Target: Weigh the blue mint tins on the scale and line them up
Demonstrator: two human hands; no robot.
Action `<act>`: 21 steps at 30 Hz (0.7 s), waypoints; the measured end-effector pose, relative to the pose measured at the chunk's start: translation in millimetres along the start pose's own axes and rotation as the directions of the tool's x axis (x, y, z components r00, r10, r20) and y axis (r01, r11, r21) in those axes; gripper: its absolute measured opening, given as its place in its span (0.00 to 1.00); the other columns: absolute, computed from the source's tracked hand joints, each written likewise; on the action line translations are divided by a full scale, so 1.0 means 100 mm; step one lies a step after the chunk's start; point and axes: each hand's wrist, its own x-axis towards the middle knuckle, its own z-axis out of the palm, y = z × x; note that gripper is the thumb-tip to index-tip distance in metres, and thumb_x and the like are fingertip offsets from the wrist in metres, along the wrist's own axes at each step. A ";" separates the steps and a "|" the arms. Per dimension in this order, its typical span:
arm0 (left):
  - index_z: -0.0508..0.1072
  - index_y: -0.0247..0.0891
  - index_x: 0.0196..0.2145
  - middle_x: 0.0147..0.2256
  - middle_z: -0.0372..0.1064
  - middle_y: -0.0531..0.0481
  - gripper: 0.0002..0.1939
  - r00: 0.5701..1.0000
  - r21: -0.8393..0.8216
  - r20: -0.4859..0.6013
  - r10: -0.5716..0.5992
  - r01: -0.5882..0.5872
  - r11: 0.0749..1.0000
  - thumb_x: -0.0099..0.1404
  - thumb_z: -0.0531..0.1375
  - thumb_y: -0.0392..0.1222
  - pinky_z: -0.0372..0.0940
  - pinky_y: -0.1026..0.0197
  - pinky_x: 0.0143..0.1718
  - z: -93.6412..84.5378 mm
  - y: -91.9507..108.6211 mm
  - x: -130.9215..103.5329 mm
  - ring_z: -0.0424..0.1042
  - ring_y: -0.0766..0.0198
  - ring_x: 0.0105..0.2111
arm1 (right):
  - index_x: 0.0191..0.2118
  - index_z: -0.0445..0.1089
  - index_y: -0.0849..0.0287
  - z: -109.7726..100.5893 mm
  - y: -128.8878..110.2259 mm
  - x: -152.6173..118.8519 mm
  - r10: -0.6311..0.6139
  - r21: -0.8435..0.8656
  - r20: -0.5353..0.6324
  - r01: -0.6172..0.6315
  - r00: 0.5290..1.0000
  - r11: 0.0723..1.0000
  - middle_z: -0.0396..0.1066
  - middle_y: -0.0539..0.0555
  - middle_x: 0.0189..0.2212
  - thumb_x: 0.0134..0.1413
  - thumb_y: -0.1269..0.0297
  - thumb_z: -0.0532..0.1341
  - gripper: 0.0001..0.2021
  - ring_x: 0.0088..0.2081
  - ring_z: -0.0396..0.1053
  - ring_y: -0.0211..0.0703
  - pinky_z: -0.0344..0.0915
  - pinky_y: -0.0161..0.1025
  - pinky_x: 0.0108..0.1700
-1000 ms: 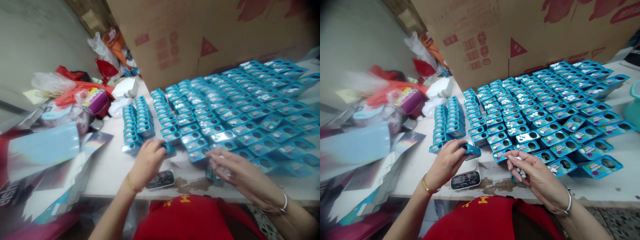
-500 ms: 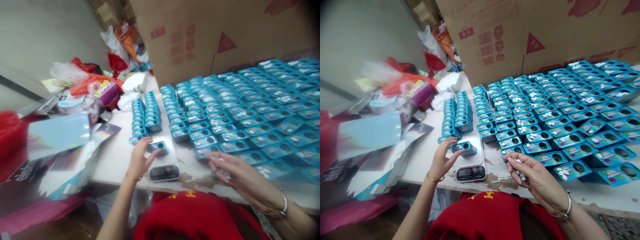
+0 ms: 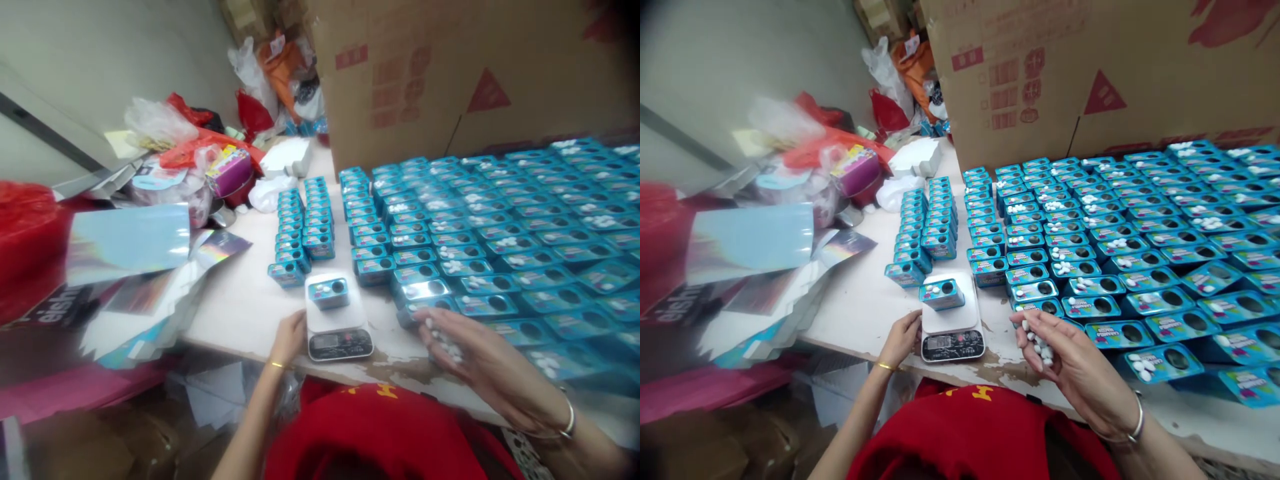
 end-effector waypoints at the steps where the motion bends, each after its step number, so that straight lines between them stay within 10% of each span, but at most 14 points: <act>1: 0.74 0.34 0.43 0.24 0.72 0.49 0.17 1.000 -0.013 0.023 -0.006 0.006 1.000 0.65 0.48 0.39 0.69 0.60 0.33 0.01 0.01 -0.02 0.72 0.62 0.26 | 0.39 0.76 0.53 -0.01 0.00 0.00 0.001 -0.002 -0.008 -0.001 1.000 1.000 0.69 0.54 0.40 0.49 0.56 0.66 0.11 0.44 0.65 0.43 0.68 0.29 0.37; 12: 0.71 0.34 0.47 0.38 0.72 0.43 0.16 0.993 -0.052 -0.099 -0.060 0.055 0.997 0.65 0.52 0.43 0.67 0.59 0.39 -0.03 -0.11 -0.15 0.72 0.61 0.35 | 0.40 0.75 0.54 -0.01 -0.01 0.05 0.024 -0.136 -0.011 -0.026 1.000 0.990 0.69 0.55 0.38 0.49 0.57 0.66 0.12 0.38 0.66 0.41 0.68 0.30 0.34; 17: 0.69 0.36 0.47 0.37 0.69 0.45 0.14 0.956 0.001 -0.260 0.140 -0.145 0.989 0.68 0.51 0.42 0.66 0.59 0.40 -0.19 0.14 -0.20 0.69 0.62 0.36 | 0.41 0.73 0.55 0.12 -0.07 0.14 0.014 -0.262 0.048 -0.001 0.999 0.965 0.69 0.55 0.37 0.49 0.55 0.66 0.15 0.31 0.63 0.37 0.62 0.31 0.26; 21: 0.66 0.38 0.52 0.47 0.65 0.41 0.15 0.818 0.249 -0.355 0.452 -0.384 0.889 0.67 0.54 0.40 0.61 0.52 0.50 -0.26 0.48 -0.16 0.65 0.57 0.48 | 0.39 0.71 0.57 0.41 -0.26 0.29 -0.032 -0.377 0.153 0.089 0.988 0.922 0.66 0.52 0.29 0.50 0.53 0.65 0.15 0.22 0.54 0.30 0.52 0.29 0.20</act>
